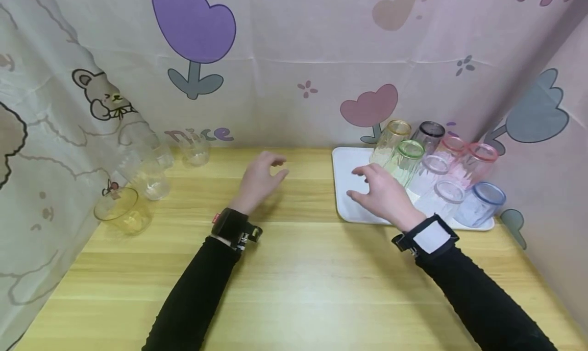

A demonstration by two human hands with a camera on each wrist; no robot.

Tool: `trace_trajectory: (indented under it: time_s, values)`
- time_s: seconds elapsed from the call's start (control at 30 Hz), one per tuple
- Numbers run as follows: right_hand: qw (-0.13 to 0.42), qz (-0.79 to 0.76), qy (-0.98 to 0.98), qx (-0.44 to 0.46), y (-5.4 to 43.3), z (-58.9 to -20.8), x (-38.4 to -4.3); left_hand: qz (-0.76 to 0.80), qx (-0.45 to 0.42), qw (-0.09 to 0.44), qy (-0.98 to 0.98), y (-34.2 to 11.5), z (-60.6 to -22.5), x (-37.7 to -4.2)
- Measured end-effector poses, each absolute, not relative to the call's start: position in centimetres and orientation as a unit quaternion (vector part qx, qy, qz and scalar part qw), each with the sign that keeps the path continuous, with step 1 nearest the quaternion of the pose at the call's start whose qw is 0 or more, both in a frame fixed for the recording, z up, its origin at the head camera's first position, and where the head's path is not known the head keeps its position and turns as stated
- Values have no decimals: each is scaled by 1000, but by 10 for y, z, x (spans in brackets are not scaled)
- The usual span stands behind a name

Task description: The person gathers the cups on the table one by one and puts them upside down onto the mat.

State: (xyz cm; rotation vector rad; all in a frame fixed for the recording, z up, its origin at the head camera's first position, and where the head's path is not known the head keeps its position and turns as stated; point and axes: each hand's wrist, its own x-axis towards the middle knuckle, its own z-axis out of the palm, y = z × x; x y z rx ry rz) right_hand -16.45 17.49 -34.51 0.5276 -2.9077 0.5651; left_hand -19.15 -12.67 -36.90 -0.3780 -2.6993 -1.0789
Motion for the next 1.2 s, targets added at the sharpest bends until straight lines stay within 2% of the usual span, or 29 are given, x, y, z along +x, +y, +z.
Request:
trace_trajectory:
  time_s: [0.4, 0.53, 0.7, 0.9, 1.2]
  values:
    - [-20, 173, -968, 179, 164, -380, -154, -435, 25, 178, -883, -209, -386, -209]
    - [-32, 157, -970, 185, 162, -383, -152, -469, 94, 209, -853, -235, -391, -217]
    - [-35, 155, -968, 192, 160, -387, -154, -490, 175, 222, -824, -260, -395, -228]
    - [-35, 146, -968, 203, 159, -392, -156, -506, 227, 192, -810, -274, -397, -240]
    - [-3, 137, -964, 228, 161, -396, -156, -506, 276, 103, -810, -284, -398, -262]
